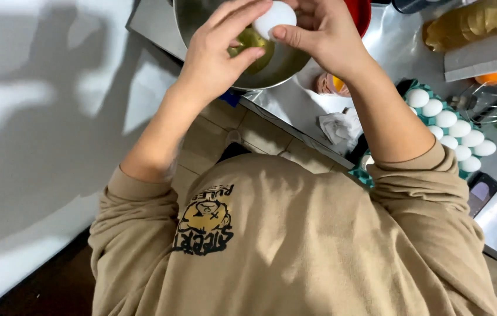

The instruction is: Separating egg yolks from egg whites into a mixing bowl and a small cup.

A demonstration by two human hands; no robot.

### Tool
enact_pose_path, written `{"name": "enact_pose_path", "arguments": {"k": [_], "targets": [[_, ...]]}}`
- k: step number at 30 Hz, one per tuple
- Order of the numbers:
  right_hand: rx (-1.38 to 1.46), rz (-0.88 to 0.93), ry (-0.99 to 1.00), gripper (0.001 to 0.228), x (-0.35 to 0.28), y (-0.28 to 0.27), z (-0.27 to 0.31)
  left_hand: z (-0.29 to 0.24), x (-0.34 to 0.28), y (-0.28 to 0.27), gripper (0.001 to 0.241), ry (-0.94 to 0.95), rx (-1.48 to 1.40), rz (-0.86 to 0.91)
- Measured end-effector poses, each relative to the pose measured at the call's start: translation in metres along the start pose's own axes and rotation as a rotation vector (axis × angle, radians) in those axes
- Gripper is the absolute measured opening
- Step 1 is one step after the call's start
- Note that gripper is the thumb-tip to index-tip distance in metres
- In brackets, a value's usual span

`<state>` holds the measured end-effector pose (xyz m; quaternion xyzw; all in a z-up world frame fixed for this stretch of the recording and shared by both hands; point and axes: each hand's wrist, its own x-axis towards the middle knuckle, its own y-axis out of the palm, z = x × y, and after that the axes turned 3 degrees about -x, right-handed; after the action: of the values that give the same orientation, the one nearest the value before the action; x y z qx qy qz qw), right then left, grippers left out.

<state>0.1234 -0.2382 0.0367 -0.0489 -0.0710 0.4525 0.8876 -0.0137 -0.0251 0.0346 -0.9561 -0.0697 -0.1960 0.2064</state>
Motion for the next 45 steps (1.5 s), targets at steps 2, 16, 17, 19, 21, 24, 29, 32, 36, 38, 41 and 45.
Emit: {"name": "enact_pose_path", "arguments": {"k": [2, 16, 17, 19, 21, 24, 29, 32, 36, 38, 41, 45], "targets": [[0.119, 0.041, 0.075, 0.039, 0.008, 0.001, -0.007, 0.012, 0.005, 0.002, 0.053, -0.037, -0.065, 0.03], [-0.409, 0.0, -0.057, 0.045, 0.005, 0.02, -0.008, 0.041, 0.003, 0.008, 0.041, -0.259, -0.167, -0.002], [-0.409, -0.002, -0.059, 0.045, 0.007, 0.021, -0.006, 0.038, 0.006, 0.007, 0.041, -0.257, -0.165, 0.0], [-0.417, -0.009, -0.048, 0.042, 0.01, 0.024, -0.003, 0.033, 0.01, 0.005, 0.034, -0.273, -0.106, 0.002], [-0.412, -0.02, -0.041, 0.041, 0.012, 0.026, -0.008, 0.034, 0.012, 0.01, 0.033, -0.263, -0.054, -0.007], [-0.394, -0.032, -0.062, 0.039, 0.017, 0.029, -0.015, 0.033, 0.017, 0.01, 0.031, -0.249, 0.035, -0.025], [-0.329, -0.035, -0.07, 0.036, 0.022, 0.028, -0.03, 0.037, 0.025, 0.009, 0.031, -0.305, 0.094, 0.008], [-0.267, -0.035, -0.07, 0.035, 0.024, 0.028, -0.041, 0.037, 0.027, 0.008, 0.031, -0.307, 0.102, 0.019], [-0.178, -0.062, 0.016, 0.032, 0.024, 0.029, -0.049, 0.037, 0.031, 0.008, 0.03, -0.394, 0.106, 0.031], [-0.168, -0.076, 0.053, 0.031, 0.025, 0.03, -0.047, 0.042, 0.031, 0.008, 0.029, -0.438, 0.128, 0.035], [-0.206, -0.105, 0.076, 0.03, 0.025, 0.03, -0.044, 0.051, 0.029, 0.008, 0.03, -0.374, 0.163, 0.022], [-0.134, -0.1, 0.129, 0.027, 0.023, 0.03, -0.033, 0.043, 0.029, 0.0, 0.026, -0.182, 0.094, 0.01]]}}
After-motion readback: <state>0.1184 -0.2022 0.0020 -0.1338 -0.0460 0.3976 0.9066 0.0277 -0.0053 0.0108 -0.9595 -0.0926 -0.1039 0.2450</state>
